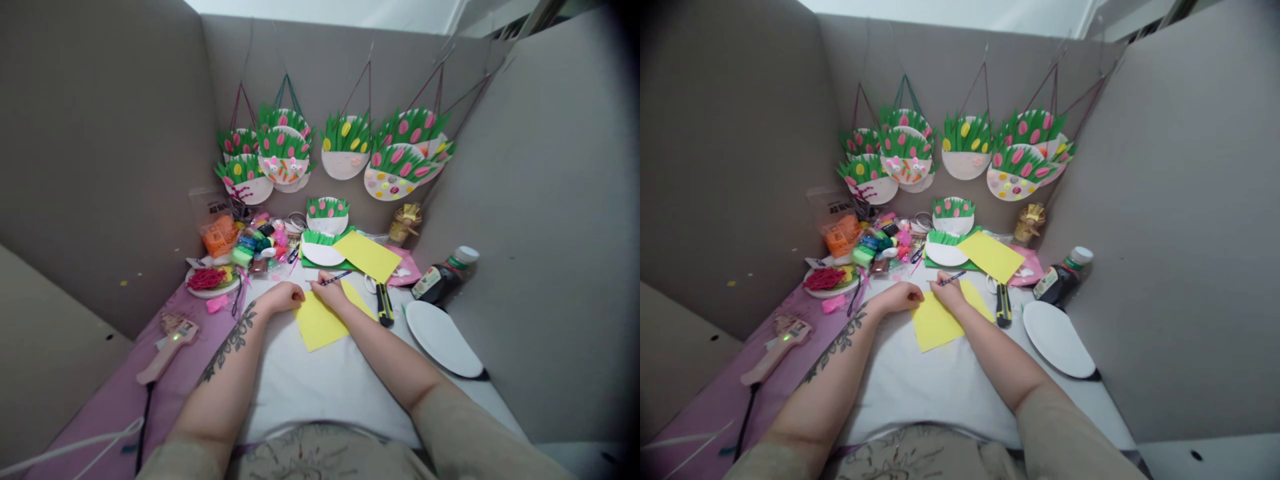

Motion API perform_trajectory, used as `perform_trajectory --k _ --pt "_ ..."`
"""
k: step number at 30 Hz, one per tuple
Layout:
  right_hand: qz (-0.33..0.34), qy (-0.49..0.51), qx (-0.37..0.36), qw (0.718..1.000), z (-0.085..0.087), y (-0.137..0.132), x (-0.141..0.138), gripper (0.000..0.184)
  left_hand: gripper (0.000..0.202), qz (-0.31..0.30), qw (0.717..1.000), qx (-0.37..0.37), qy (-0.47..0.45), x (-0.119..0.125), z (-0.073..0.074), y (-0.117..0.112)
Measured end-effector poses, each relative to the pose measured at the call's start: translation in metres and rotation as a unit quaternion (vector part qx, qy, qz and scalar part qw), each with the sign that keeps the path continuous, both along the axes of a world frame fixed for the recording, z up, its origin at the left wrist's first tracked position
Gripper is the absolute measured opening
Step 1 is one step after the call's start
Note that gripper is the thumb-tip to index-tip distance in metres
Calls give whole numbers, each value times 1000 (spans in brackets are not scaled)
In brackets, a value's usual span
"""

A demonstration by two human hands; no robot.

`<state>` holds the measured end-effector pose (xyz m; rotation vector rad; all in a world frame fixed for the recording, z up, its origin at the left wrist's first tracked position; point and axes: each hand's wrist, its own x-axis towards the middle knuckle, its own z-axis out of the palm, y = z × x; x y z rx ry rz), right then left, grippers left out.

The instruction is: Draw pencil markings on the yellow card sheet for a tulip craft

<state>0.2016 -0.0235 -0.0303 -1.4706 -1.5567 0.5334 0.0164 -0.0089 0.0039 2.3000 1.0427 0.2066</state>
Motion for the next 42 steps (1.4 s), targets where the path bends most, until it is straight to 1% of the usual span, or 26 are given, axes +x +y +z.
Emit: perform_trajectory --k 9,14,20,28,35,42 --pt "-15 8 2 1000 0 0 1 19 33 -3 1000 1 2 0 0 0" --pt "-26 21 3 999 1 -1 2 21 33 -1 1000 2 4 1 0 0" --pt "14 8 -2 1000 6 -4 -2 29 33 -2 1000 2 0 0 0 0" --pt "21 -6 3 1000 3 -1 -3 30 34 -2 1000 2 0 1 0 0" --pt "0 -2 4 1000 2 -1 -2 29 33 -2 1000 0 1 1 4 -2" --pt "-50 16 5 999 -1 -1 2 20 33 3 1000 0 3 1 2 -1"
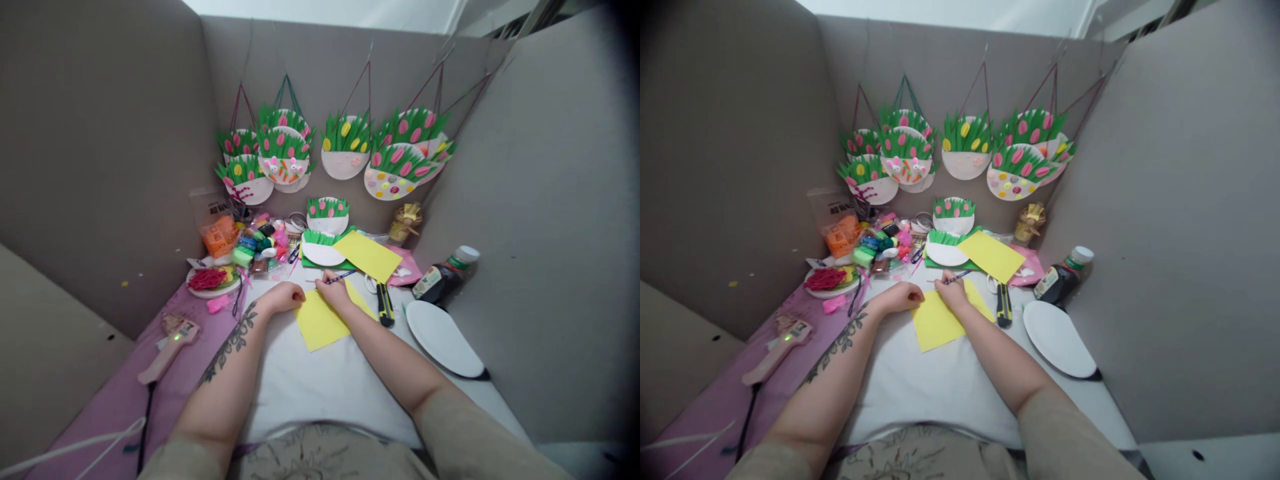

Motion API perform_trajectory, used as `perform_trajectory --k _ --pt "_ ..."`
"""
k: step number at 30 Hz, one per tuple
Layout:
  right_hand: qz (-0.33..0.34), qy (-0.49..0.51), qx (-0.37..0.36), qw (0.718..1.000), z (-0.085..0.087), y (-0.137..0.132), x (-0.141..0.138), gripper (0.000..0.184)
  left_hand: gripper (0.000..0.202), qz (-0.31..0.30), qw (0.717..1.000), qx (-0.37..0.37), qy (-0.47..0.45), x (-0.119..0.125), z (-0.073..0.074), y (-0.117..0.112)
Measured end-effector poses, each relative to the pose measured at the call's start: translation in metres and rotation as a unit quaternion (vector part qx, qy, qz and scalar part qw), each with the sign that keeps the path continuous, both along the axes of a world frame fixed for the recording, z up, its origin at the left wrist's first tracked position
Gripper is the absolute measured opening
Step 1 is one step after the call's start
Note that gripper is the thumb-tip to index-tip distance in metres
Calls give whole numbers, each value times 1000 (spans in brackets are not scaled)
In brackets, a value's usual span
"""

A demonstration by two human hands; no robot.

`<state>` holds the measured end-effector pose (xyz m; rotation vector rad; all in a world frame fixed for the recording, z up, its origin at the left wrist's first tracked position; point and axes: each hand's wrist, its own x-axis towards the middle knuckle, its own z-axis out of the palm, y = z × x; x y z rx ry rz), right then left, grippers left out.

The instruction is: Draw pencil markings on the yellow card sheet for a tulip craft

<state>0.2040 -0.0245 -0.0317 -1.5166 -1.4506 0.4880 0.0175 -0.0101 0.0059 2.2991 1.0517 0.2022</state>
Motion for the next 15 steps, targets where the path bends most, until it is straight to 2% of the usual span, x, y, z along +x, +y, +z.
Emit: perform_trajectory --k 15 --pt "15 -16 -6 1000 0 0 -1 20 33 -2 1000 0 1 0 3 -1"
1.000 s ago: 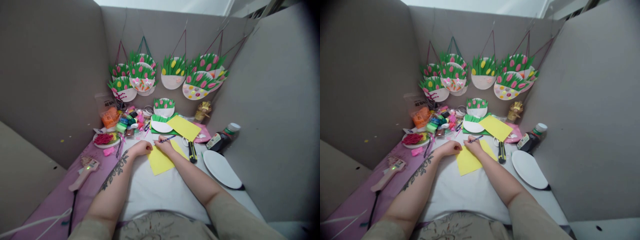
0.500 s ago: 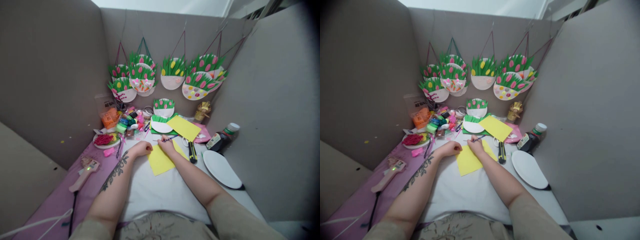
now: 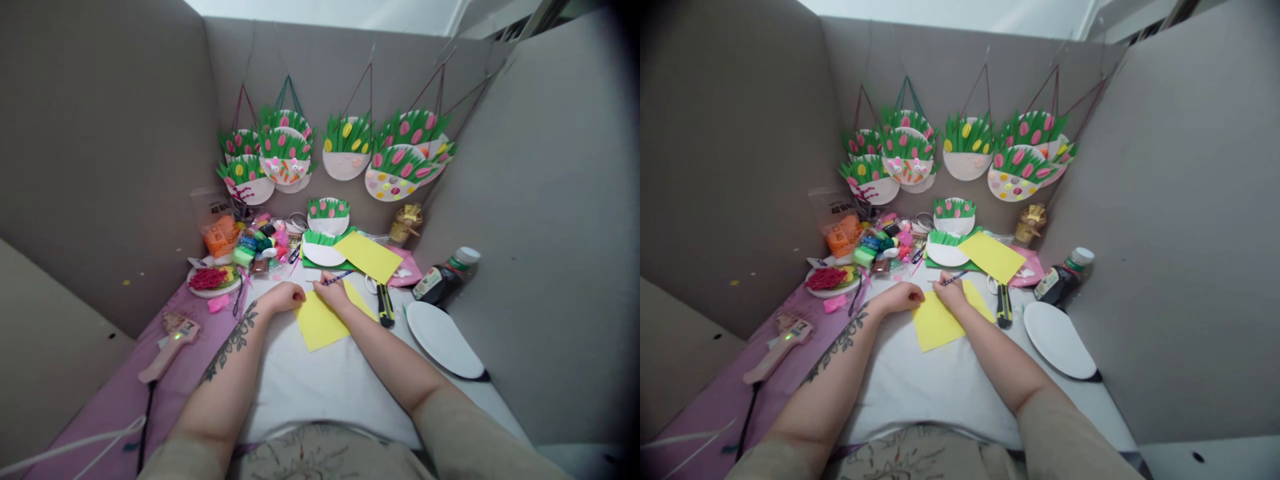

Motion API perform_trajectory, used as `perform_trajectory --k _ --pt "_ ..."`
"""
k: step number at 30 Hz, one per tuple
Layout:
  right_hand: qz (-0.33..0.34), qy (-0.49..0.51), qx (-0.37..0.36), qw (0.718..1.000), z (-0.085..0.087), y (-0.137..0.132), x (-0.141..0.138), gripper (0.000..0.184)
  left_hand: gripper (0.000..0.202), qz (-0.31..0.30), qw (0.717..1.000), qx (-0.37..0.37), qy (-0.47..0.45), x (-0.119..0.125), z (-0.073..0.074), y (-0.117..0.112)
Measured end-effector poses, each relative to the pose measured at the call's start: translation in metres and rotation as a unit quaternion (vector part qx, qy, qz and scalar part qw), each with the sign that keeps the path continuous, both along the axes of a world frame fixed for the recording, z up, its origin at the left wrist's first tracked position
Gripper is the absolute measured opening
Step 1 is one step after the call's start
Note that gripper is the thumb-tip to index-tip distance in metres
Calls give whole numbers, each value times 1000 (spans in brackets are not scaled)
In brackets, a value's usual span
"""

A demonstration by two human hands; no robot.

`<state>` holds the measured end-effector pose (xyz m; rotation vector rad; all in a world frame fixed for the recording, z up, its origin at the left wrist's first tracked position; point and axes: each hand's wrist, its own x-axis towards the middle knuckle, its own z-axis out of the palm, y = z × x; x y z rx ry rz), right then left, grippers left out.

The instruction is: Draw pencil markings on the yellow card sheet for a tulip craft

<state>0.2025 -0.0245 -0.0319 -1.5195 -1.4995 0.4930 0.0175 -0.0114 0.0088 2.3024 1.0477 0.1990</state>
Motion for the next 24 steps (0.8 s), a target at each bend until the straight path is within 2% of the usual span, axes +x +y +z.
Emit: perform_trajectory --k 24 --pt "40 -4 11 999 1 1 -4 30 33 -1 1000 9 -3 -1 -4 1"
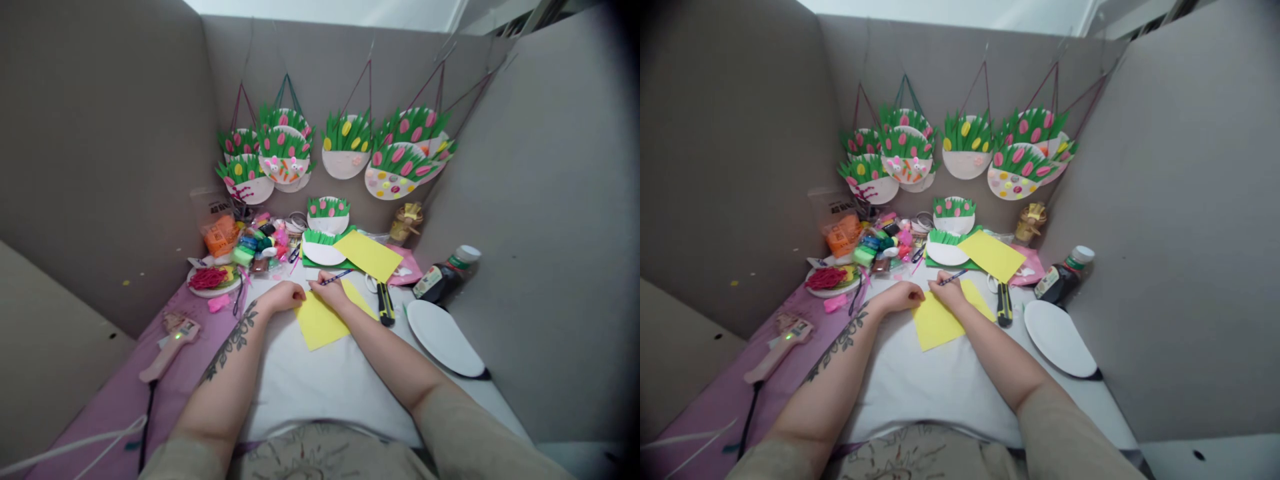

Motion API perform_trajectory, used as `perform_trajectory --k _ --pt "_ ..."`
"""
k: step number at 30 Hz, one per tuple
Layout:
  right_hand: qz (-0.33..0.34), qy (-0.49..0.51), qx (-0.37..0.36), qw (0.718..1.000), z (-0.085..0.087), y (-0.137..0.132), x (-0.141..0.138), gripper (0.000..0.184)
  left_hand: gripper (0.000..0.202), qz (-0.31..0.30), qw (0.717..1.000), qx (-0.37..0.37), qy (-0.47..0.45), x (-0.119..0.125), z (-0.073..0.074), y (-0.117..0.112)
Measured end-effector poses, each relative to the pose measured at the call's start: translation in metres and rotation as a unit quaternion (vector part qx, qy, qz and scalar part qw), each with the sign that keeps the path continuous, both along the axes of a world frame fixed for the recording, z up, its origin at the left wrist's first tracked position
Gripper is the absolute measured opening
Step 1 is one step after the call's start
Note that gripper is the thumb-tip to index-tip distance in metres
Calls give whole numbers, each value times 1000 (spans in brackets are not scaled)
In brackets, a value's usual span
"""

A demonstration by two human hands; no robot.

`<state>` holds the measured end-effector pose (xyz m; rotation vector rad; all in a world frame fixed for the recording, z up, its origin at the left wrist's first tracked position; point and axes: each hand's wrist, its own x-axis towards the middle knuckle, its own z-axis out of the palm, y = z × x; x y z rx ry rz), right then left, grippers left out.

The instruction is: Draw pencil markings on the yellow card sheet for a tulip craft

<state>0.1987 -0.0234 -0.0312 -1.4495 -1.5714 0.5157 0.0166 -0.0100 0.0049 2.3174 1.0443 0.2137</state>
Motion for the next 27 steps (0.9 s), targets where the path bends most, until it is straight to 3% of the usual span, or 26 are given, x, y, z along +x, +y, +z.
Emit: perform_trajectory --k 10,15,21,27 --pt "-29 18 4 999 -1 1 3 27 32 -3 1000 2 1 0 -1 1" --pt "-10 32 4 999 -2 0 0 28 33 -3 1000 5 5 0 -1 0" --pt "-67 93 13 993 -1 4 11 30 29 1 999 23 23 1 0 0" --pt "-64 164 -13 984 1 4 36 30 25 92 991 85 56 -1 5 2"
